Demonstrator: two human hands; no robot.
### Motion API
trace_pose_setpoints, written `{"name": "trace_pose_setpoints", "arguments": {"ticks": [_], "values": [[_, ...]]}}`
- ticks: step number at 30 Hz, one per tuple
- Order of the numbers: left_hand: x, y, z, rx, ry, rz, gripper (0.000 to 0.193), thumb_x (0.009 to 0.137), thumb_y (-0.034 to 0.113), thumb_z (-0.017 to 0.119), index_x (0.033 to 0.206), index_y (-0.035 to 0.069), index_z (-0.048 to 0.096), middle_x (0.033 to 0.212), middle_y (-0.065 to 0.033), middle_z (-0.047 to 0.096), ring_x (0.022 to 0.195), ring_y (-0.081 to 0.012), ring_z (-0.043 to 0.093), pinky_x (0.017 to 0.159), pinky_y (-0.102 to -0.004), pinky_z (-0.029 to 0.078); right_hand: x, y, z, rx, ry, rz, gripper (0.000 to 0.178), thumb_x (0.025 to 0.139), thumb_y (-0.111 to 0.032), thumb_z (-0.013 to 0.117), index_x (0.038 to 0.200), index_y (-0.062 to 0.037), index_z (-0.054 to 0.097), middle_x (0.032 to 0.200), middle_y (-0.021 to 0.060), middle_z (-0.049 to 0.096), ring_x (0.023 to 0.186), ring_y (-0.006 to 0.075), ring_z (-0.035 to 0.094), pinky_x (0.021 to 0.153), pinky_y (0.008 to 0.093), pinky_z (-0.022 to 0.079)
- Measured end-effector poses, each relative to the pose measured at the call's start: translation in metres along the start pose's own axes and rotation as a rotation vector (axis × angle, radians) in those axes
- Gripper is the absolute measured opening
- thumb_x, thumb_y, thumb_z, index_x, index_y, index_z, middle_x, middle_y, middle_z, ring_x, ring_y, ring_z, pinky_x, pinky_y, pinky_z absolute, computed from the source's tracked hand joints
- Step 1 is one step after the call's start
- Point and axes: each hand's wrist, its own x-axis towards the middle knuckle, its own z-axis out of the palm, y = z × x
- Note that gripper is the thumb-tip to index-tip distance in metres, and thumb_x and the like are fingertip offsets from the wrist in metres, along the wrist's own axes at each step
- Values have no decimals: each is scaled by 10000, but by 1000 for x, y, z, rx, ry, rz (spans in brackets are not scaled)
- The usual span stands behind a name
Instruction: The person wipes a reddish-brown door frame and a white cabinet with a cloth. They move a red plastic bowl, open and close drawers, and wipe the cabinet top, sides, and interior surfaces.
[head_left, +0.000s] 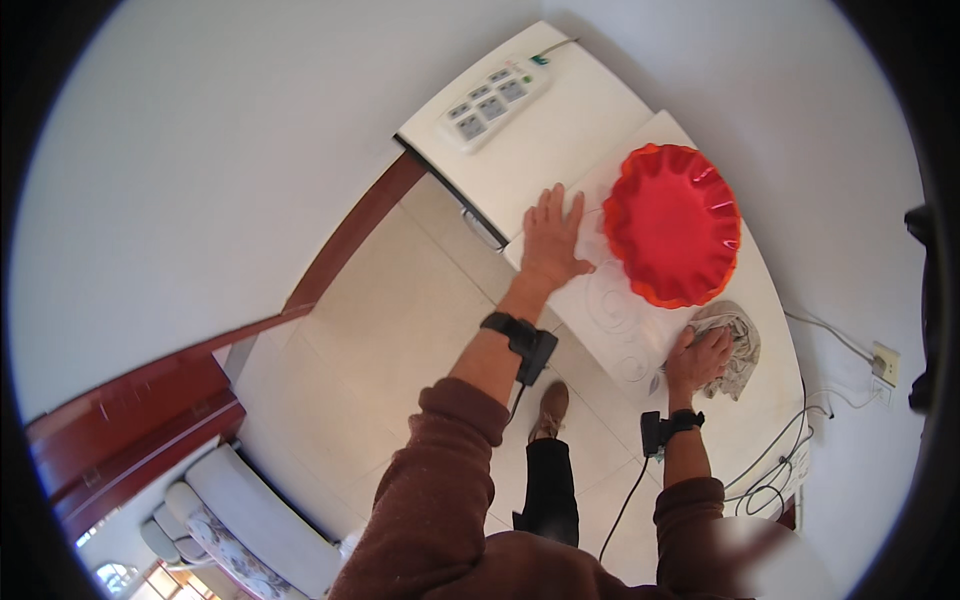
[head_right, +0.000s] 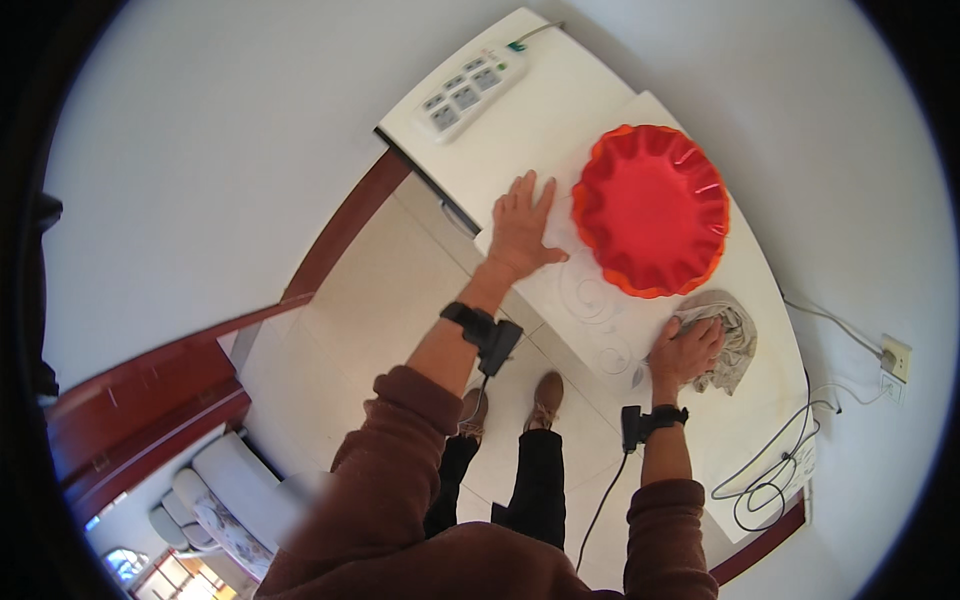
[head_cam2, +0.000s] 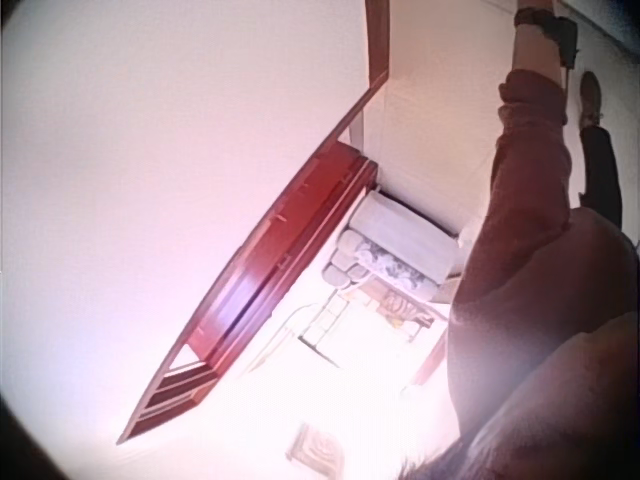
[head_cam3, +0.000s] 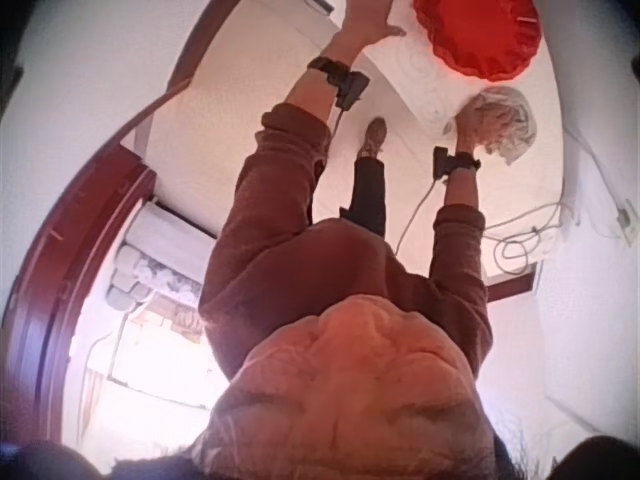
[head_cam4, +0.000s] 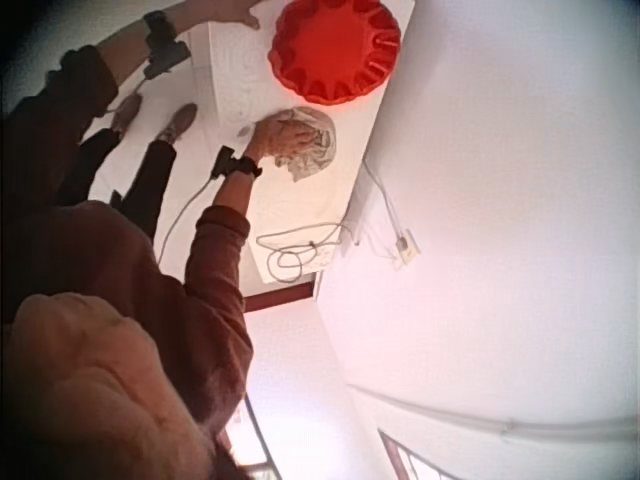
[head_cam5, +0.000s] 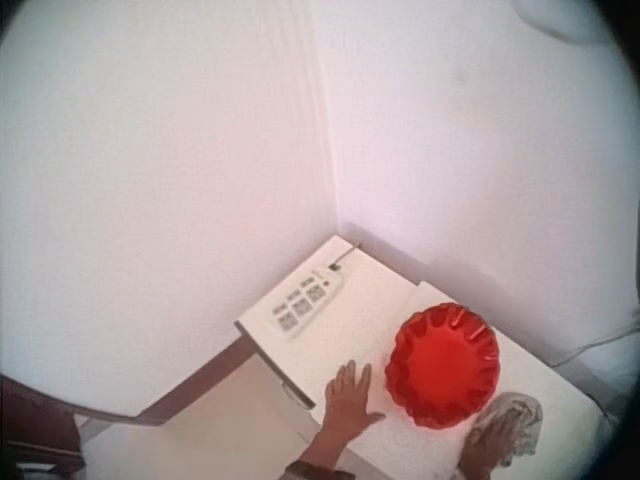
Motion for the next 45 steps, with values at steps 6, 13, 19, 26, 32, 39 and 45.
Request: {"name": "trace_pose_setpoints", "arguments": {"ticks": [6,13,19,26,32,39,45], "values": [[-108,7,40,27,139,90,824,733,338,727,1409,58,350,1515,-162,195,1403,-362,149,1091,-552,204,2,8,9,-41,23,-16,636,892,-505,424,1273,4,431,1383,159,419,1274,362,375,869,601,402],[-256,-8,125,-543,13,-154,699,823,298,641,1388,10,349,1429,-203,346,1302,-362,354,1052,-467,323,11,13,4,-32,-63,-30,630,903,-504,421,1300,-15,429,1383,163,416,1231,384,405,872,588,409],[-344,-53,157,-655,-156,-588,659,854,255,607,1384,-14,322,1268,-237,516,1149,-372,514,941,-443,429,-24,-23,-1,116,141,-354,528,880,-394,489,1150,59,466,1221,233,498,1169,419,424,917,574,360],[-275,-80,145,-805,275,-463,526,874,189,587,1319,-31,413,1063,-209,633,879,-314,647,782,-377,507,-45,-120,-32,180,87,-781,598,805,-428,588,1163,33,456,1309,222,425,1169,430,396,893,560,347],[-158,-118,122,-855,288,-522,415,905,157,541,1245,-73,483,1002,-166,644,823,-233,634,773,-316,498,-36,-147,-48,203,179,-934,663,797,-493,560,1169,42,439,1270,255,431,1174,444,383,892,563,311],[-44,-124,80,-1760,632,-698,326,901,171,573,1163,-23,554,950,-62,636,832,-153,599,753,-297,492,-35,-143,-45,203,134,-902,668,779,-495,550,1165,40,447,1262,260,430,1175,445,382,906,569,301],[-35,-139,66,-1687,419,-741,117,891,139,558,965,49,557,796,-19,577,678,-105,563,616,-266,491,-36,-143,-45,210,112,-892,672,795,-509,536,1174,37,443,1273,258,422,1177,449,380,909,580,301]]}}
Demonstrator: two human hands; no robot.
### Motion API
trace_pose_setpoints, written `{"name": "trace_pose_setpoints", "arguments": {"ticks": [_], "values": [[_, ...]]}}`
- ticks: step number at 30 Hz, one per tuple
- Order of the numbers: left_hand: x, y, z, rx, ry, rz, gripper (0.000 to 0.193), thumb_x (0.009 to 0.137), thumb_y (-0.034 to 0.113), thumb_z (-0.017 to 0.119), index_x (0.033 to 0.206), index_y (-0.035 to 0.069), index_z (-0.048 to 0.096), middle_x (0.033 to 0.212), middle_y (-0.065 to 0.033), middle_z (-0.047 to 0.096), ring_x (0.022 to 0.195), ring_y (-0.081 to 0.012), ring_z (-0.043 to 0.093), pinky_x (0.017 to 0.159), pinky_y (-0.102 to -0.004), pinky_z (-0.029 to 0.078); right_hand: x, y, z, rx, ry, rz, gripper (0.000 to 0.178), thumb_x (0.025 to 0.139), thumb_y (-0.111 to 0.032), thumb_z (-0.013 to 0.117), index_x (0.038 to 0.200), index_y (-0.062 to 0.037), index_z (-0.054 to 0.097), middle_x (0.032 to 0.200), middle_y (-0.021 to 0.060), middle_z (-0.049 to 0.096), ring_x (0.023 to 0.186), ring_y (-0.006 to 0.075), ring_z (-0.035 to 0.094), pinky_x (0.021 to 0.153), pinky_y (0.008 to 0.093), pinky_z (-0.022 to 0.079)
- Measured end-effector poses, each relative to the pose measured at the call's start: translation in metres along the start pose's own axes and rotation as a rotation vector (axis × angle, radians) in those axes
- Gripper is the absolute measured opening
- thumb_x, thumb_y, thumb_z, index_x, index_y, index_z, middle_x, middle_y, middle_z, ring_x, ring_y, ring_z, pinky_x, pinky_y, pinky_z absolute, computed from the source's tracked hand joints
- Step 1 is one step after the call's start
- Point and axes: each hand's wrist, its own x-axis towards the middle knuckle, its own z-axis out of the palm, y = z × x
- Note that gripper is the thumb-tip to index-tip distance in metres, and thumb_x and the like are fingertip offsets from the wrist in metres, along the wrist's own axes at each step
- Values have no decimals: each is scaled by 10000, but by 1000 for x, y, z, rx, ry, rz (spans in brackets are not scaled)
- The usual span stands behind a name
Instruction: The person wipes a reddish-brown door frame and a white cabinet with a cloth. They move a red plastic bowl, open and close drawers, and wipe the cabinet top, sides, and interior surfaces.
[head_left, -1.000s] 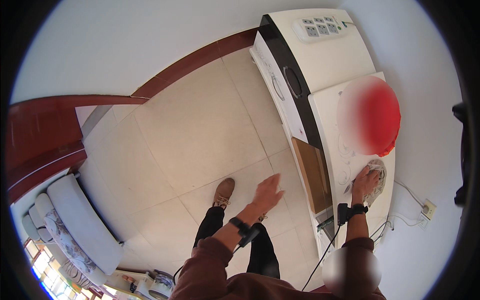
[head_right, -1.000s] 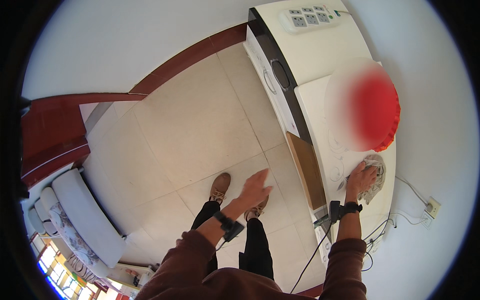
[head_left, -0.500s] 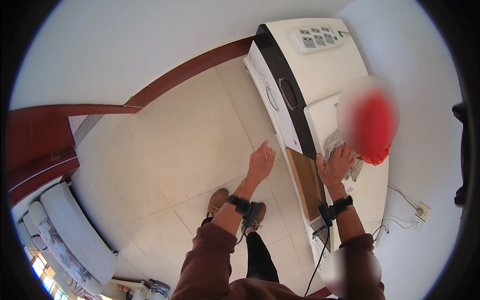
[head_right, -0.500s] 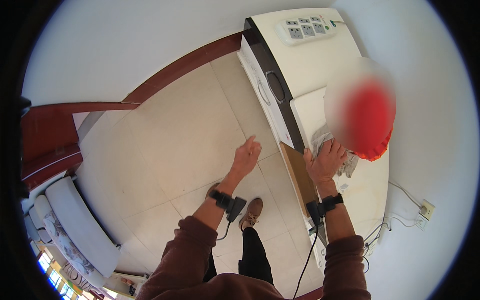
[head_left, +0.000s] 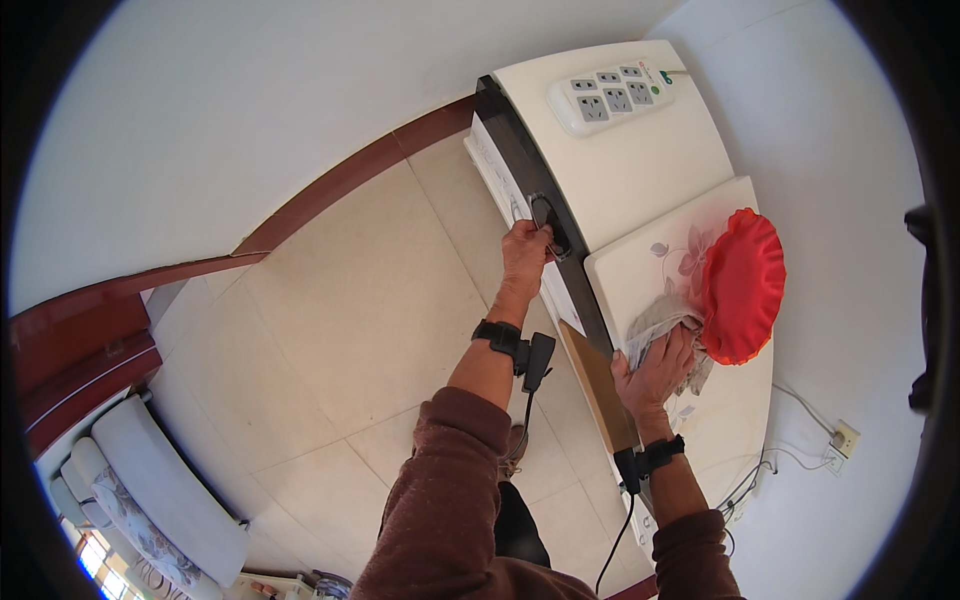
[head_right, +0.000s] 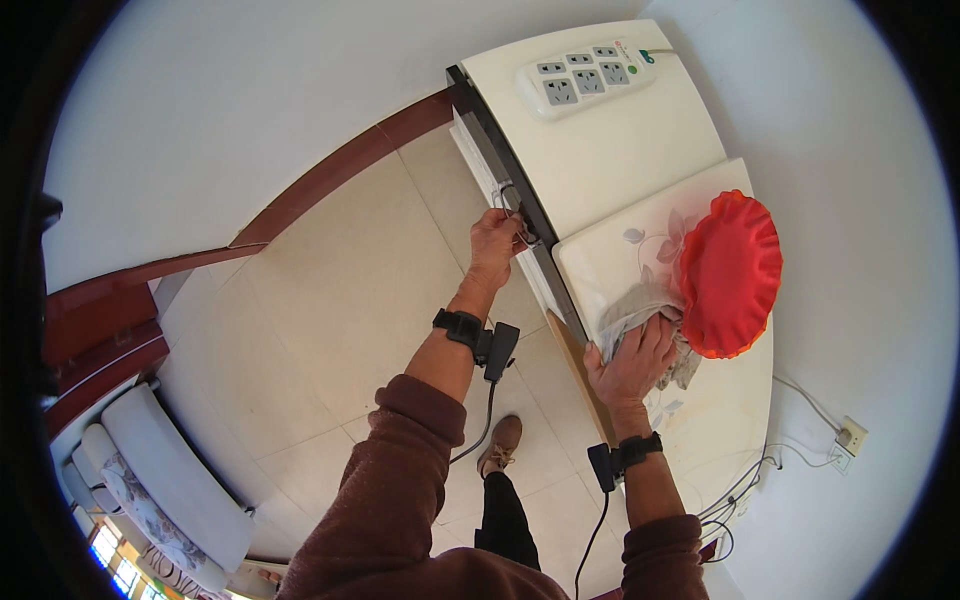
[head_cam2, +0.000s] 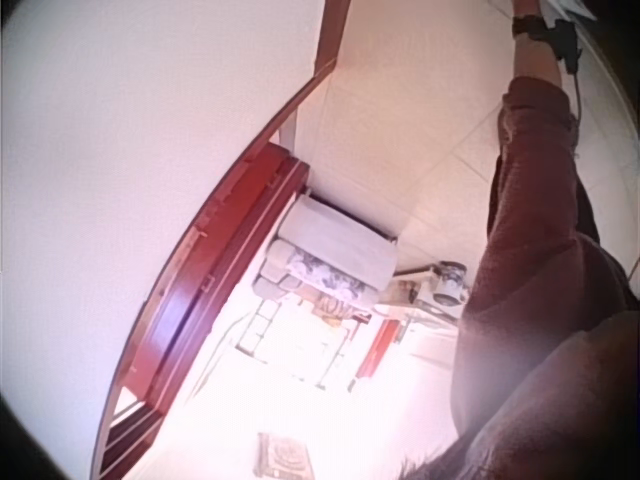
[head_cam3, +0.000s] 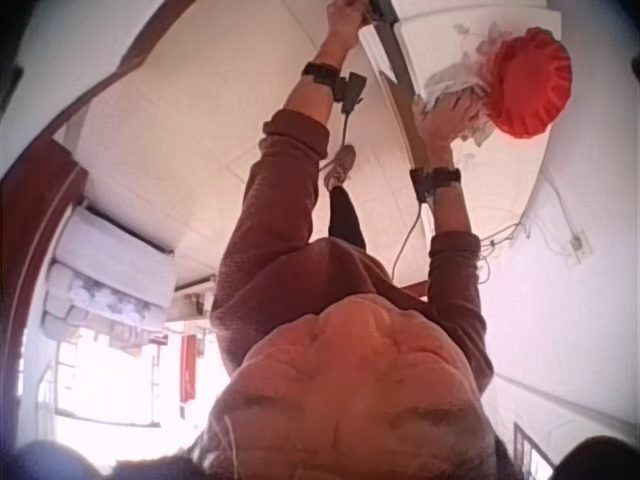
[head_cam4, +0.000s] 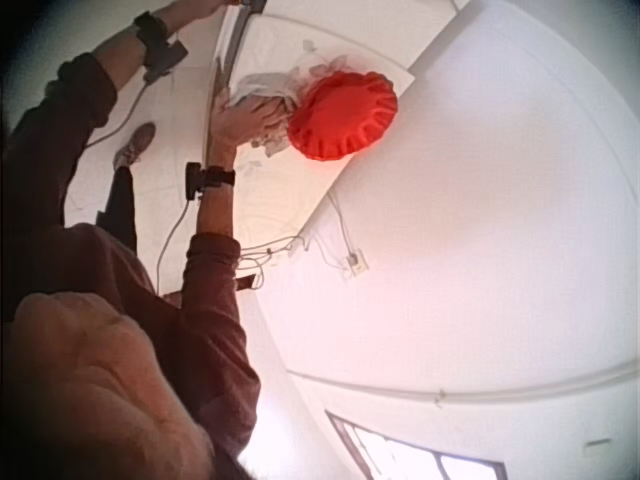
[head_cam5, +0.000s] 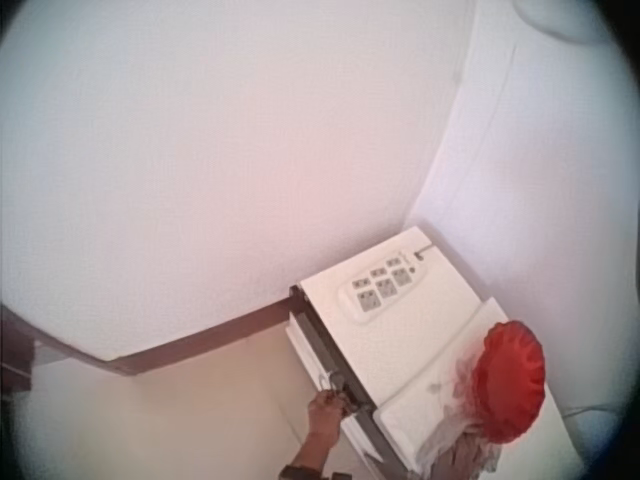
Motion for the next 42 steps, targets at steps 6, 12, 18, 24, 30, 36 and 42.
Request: {"name": "trace_pose_setpoints", "arguments": {"ticks": [6,12,18,24,30,36,42], "values": [[-11,-4,-34,-85,-17,78,39,894,113,523,859,98,514,735,8,532,630,-86,527,579,-262,476,-3,2,4,-10,16,-15,734,834,-534,501,1252,60,399,1295,260,412,1212,467,360,945,572,284],[-27,2,-66,-66,-23,65,46,898,115,511,852,108,511,728,14,527,630,-88,519,582,-252,467,-2,0,3,-20,41,-24,701,825,-520,507,1248,28,397,1277,257,426,1178,465,386,914,588,309],[-34,3,-89,-43,3,52,43,898,124,517,855,117,515,725,14,528,633,-88,523,578,-243,461,-1,0,2,2,21,-12,711,811,-525,525,1227,41,413,1283,254,423,1183,458,381,920,587,300],[-43,3,-106,-6,45,89,28,897,150,523,911,132,540,769,19,555,674,-88,537,599,-244,465,-6,1,6,22,29,20,724,756,-533,570,1187,36,448,1283,242,425,1189,439,375,919,590,289],[-76,41,-74,464,364,615,242,890,84,542,1125,27,535,874,-19,609,734,-99,547,667,-259,473,-2,1,1,31,-40,82,719,693,-499,609,1170,20,469,1272,227,431,1181,420,379,915,583,296],[-110,30,78,513,-293,740,327,848,50,603,1169,17,551,924,-94,637,710,-152,596,650,-273,496,-1,-1,-2,31,-69,109,743,686,-510,609,1204,3,465,1274,217,433,1188,411,376,916,588,296],[-103,-3,176,533,-367,295,470,727,219,699,1056,-50,498,979,-271,612,883,-430,605,800,-452,492,-20,15,32,-37,-4,153,595,798,-378,594,1250,-20,448,1270,191,460,1219,417,393,930,586,324]]}}
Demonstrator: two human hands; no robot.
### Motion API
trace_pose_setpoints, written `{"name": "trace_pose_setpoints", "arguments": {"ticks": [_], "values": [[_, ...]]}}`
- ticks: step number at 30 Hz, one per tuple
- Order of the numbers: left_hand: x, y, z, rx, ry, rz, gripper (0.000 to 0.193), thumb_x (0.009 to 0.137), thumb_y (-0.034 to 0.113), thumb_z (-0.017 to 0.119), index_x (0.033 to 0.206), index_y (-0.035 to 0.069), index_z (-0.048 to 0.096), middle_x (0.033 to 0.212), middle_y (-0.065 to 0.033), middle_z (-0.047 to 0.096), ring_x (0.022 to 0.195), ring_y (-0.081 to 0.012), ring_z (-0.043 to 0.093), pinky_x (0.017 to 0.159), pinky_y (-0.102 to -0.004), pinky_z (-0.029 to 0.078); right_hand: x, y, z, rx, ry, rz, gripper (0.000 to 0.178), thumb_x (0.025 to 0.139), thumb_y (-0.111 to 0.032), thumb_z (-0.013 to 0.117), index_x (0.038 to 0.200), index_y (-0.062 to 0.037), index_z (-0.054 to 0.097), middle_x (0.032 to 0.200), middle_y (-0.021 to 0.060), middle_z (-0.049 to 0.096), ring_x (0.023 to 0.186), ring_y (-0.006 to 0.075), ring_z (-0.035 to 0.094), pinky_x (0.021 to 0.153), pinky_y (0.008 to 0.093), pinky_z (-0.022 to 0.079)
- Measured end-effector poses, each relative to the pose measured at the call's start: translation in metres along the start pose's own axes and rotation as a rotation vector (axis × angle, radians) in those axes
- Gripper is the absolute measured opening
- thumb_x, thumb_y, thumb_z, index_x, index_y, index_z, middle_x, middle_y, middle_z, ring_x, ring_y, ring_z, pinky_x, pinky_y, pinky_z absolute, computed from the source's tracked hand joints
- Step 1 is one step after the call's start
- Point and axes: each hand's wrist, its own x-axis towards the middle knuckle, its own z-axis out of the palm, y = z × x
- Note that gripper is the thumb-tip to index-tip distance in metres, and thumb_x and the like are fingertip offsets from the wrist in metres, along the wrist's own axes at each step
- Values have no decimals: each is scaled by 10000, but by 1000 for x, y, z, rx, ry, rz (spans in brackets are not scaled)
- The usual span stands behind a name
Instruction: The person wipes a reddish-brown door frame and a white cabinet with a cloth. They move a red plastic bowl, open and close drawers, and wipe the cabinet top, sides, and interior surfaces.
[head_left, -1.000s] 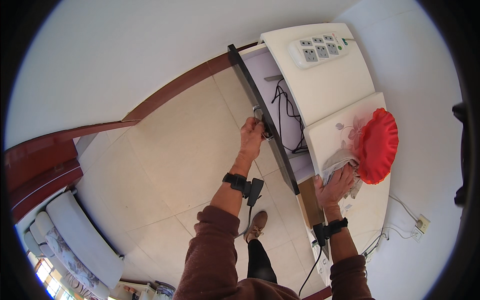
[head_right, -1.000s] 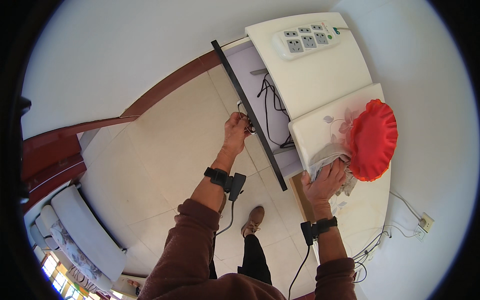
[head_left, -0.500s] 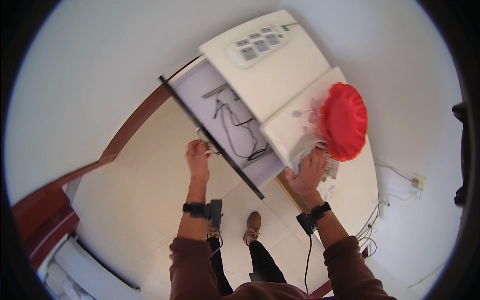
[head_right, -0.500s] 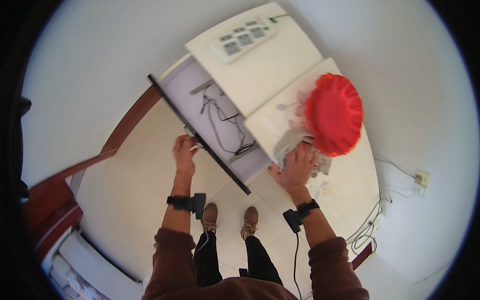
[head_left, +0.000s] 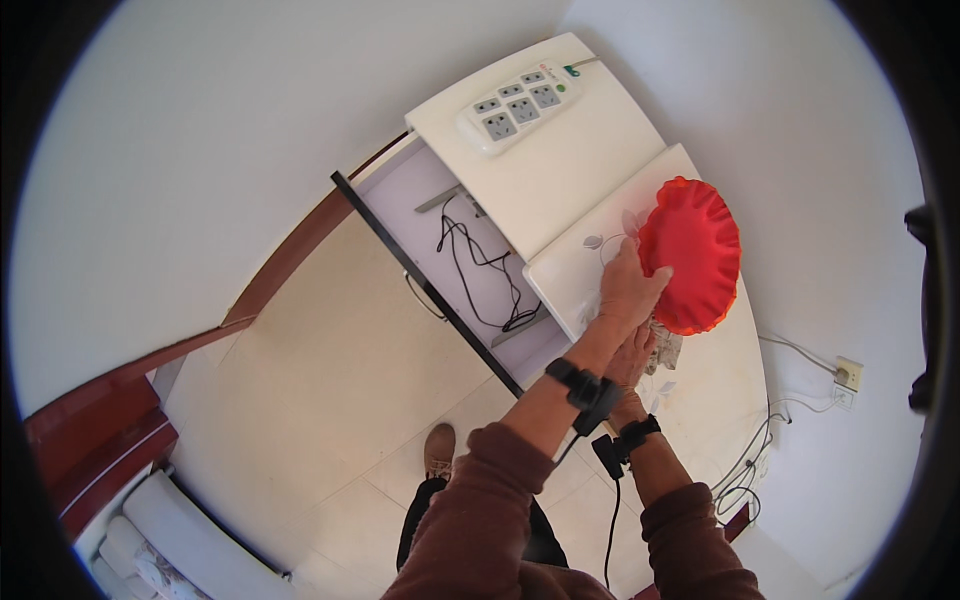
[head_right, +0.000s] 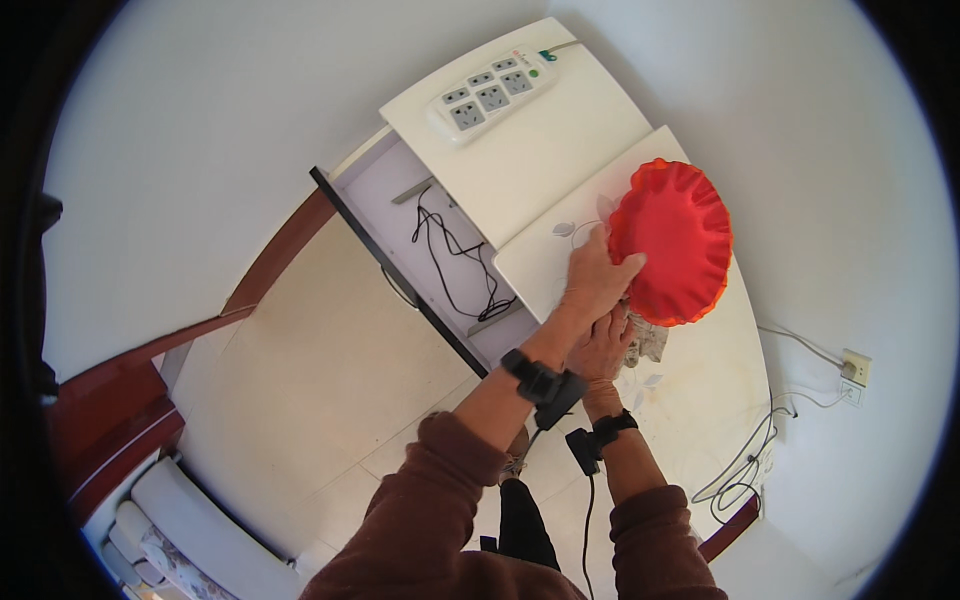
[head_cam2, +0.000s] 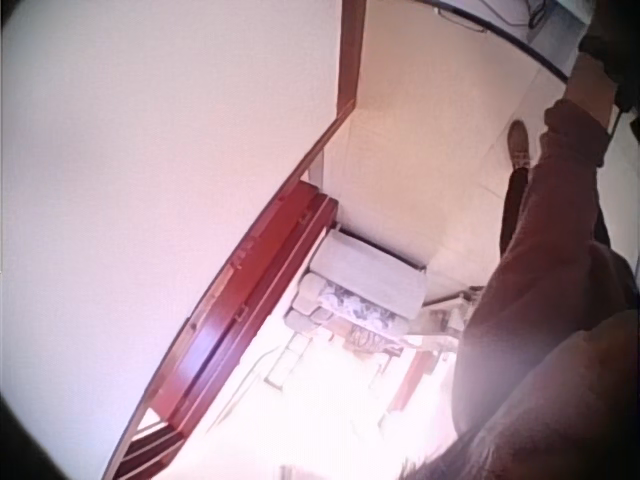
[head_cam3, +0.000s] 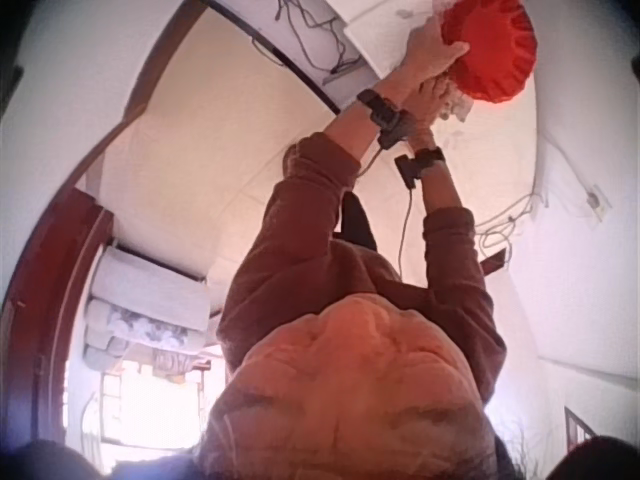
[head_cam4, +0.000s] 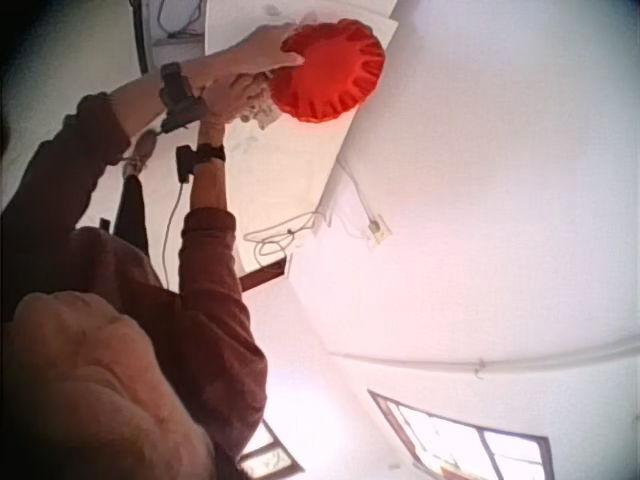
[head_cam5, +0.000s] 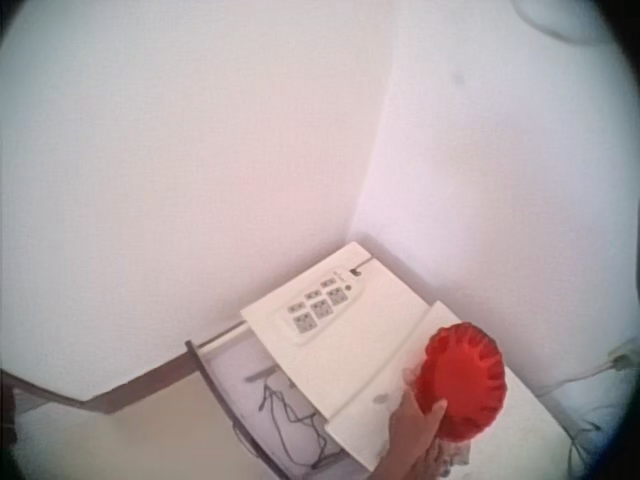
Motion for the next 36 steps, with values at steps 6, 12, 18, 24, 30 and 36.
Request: {"name": "trace_pose_setpoints", "arguments": {"ticks": [6,12,18,24,30,36], "values": [[7,1,15,178,30,-40,472,715,133,644,1078,-102,455,974,-309,597,923,-457,589,826,-474,476,-12,3,16,23,1,61,480,825,-303,572,1216,-35,499,1250,151,476,1238,373,396,957,555,334],[7,0,12,120,40,-50,429,713,66,568,1079,-123,446,945,-335,601,915,-483,585,832,-484,471,-10,2,5,33,-57,35,472,818,-297,574,1208,-38,509,1245,136,477,1242,362,390,963,547,330],[0,3,8,101,86,-24,439,706,46,547,1095,-122,432,900,-339,607,881,-493,587,814,-487,479,-7,-4,12,413,65,210,464,806,-272,581,1200,-39,508,1241,139,475,1234,366,392,961,555,327],[-1,9,-14,37,148,0,424,706,39,547,1082,-117,426,890,-337,605,873,-497,585,796,-490,485,-2,-2,-2,3,-19,-2,622,739,-429,616,1208,-40,494,1261,163,468,1219,390,392,951,569,302],[-4,13,-32,29,200,-37,395,711,65,573,1030,-117,429,874,-342,597,855,-504,583,797,-491,485,7,-9,-16,10,-10,-20,763,691,-587,596,1202,-34,472,1275,190,463,1195,407,400,921,555,299],[2,12,-27,34,186,-37,400,714,114,615,999,-120,458,880,-332,601,865,-473,595,796,-476,488,5,-7,-11,19,11,-33,711,733,-574,570,1176,-25,480,1271,190,466,1196,399,404,918,550,303]]}}
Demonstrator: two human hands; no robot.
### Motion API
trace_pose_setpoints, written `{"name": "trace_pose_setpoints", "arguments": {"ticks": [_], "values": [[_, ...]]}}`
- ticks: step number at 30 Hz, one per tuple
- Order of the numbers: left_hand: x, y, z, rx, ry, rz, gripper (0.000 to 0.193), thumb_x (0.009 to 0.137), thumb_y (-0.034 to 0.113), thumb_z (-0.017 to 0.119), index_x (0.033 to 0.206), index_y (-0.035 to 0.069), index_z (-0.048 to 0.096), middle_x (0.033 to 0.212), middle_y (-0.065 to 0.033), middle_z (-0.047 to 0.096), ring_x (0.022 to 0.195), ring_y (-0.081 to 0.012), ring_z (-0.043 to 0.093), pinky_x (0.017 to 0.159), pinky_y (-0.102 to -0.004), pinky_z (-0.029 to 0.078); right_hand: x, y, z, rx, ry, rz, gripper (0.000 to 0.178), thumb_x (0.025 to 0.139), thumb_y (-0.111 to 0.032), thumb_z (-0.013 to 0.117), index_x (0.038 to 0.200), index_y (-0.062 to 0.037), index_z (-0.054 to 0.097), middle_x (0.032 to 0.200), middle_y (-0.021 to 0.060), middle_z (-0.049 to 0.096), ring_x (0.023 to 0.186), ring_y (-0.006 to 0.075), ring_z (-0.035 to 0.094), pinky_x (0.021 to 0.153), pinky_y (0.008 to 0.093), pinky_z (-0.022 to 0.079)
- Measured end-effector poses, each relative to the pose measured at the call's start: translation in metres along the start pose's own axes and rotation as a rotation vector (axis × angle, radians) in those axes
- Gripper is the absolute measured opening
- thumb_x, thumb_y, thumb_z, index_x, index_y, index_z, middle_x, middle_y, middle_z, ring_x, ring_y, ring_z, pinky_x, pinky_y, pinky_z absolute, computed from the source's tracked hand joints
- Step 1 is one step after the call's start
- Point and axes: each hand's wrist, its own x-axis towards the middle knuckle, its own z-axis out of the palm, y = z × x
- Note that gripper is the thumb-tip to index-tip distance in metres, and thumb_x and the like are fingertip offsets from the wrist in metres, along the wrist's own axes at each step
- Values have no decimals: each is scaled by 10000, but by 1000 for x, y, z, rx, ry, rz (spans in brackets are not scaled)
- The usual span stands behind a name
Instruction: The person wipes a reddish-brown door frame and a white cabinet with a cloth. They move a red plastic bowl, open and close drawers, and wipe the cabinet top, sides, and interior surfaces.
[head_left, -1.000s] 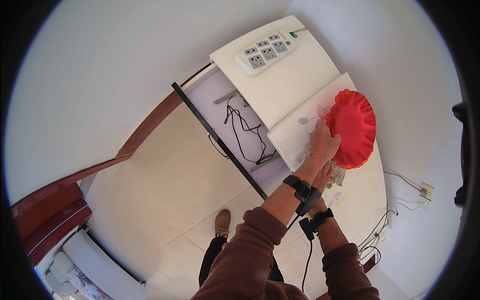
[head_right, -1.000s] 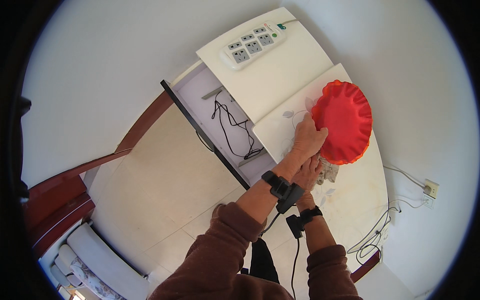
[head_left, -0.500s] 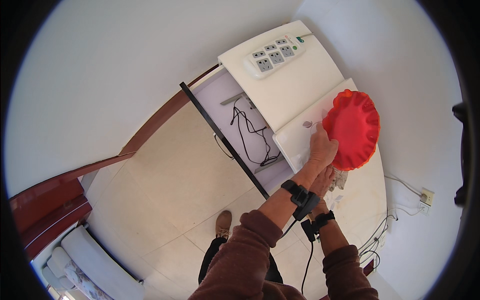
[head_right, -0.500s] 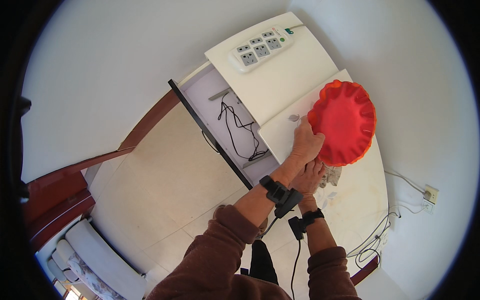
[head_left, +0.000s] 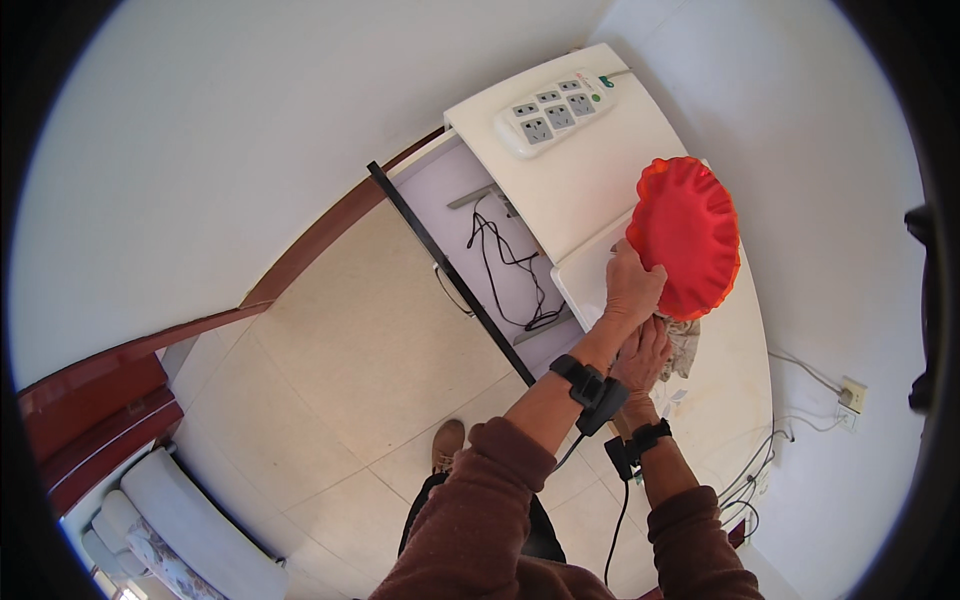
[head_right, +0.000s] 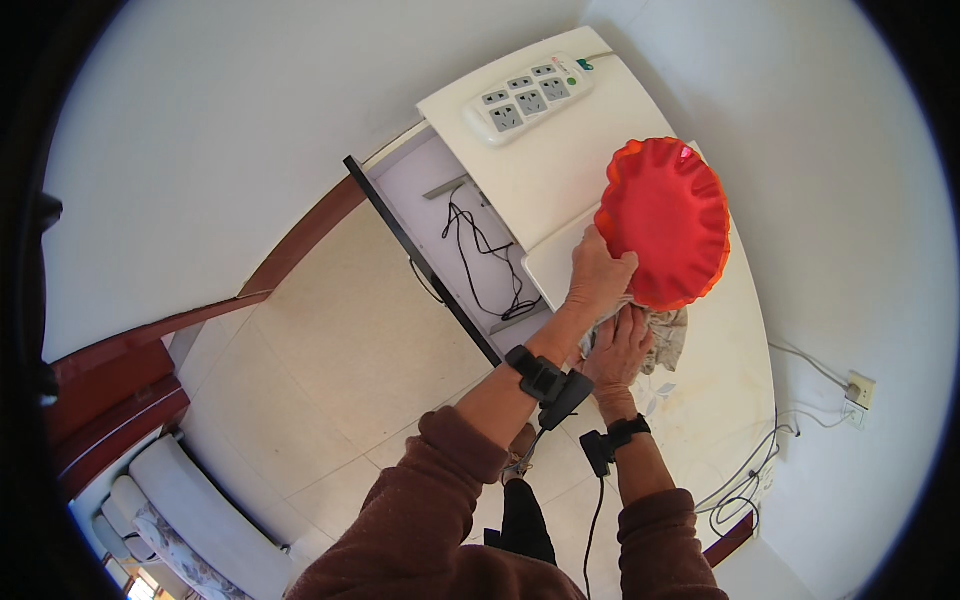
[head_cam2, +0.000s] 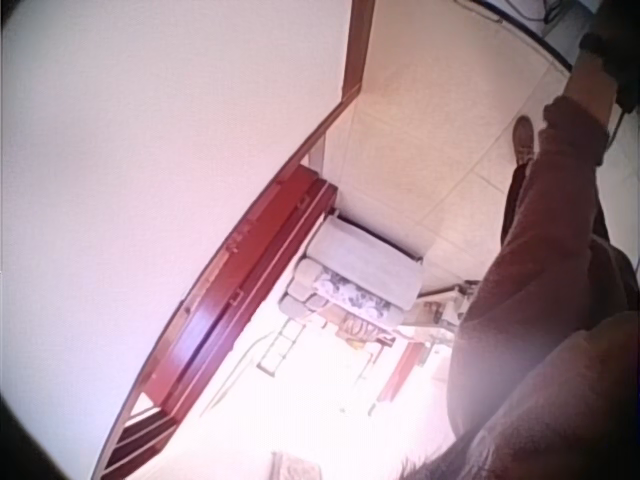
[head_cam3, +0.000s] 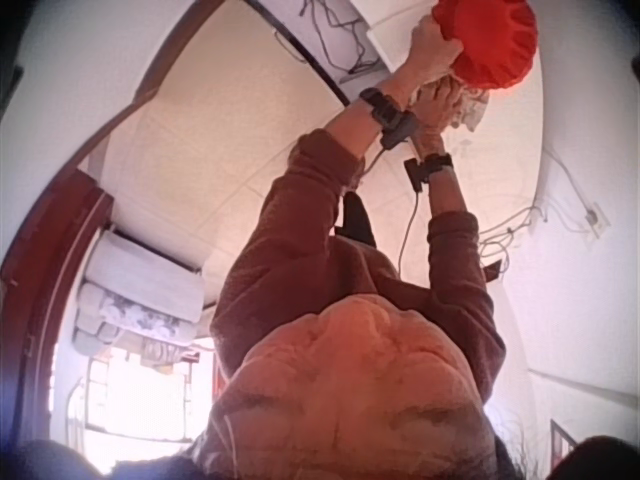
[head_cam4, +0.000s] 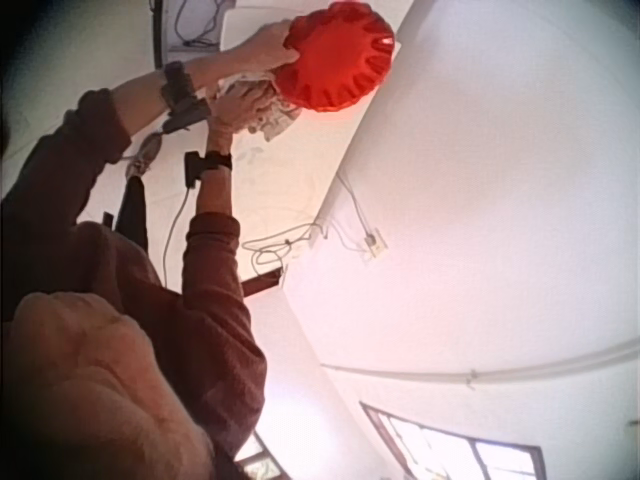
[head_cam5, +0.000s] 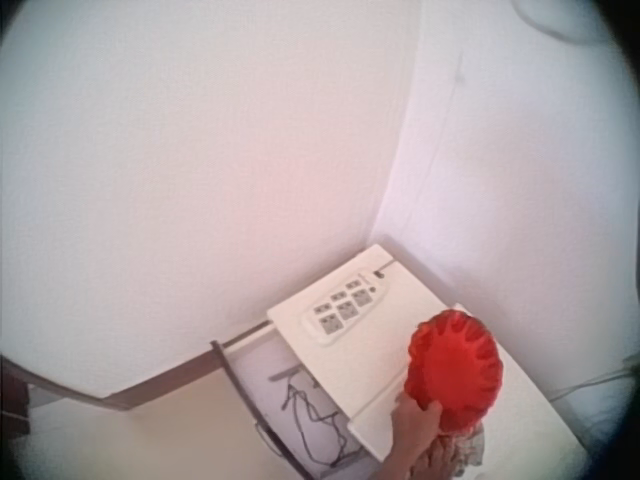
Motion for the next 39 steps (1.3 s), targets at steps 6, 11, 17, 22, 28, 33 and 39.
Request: {"name": "trace_pose_setpoints", "arguments": {"ticks": [6,11,17,22,28,33,39], "values": [[-2,-7,25,27,-62,37,455,704,114,649,1015,-129,422,843,-337,596,827,-497,593,759,-482,500,-14,12,18,3,-122,92,517,810,-380,573,1174,-19,505,1273,171,477,1206,380,405,956,554,306],[-17,-8,42,-34,-117,55,632,702,211,700,1142,-142,414,936,-296,615,891,-425,624,850,-441,487,-16,13,14,125,-214,199,498,813,-365,574,1166,-17,521,1282,171,469,1201,390,401,965,559,306],[-35,-30,-69,71,207,315,553,814,121,653,1325,48,452,1257,-109,540,1143,-259,523,995,-391,399,3,-4,-13,46,-51,-38,638,721,-507,612,1074,5,474,1249,257,440,1166,431,394,879,570,305],[-26,-88,-176,38,677,214,665,883,176,553,1434,26,211,1430,-166,337,1316,-293,322,1107,-376,220,14,-13,-23,54,-7,-43,643,720,-501,606,1073,20,468,1224,247,439,1156,428,395,879,569,307],[-13,-121,-162,-143,452,-136,713,952,290,419,1466,-39,50,1537,-200,93,1413,-324,129,1144,-372,112,11,-11,-20,38,-18,-54,639,711,-504,611,1045,23,477,1227,248,434,1157,427,391,881,575,304],[0,-114,-145,-168,345,-65,692,953,288,403,1476,-19,68,1553,-170,-24,1429,-315,58,1144,-372,110,10,-12,-20,35,-24,-45,632,717,-505,608,1040,24,480,1230,247,433,1166,425,384,890,583,300],[20,-111,-118,-139,280,-82,704,969,360,377,1489,18,49,1552,-182,-40,1427,-334,46,1139,-394,112,11,-11,-20,52,-25,-31,628,725,-507,597,1046,20,478,1237,247,429,1166,423,384,894,582,300]]}}
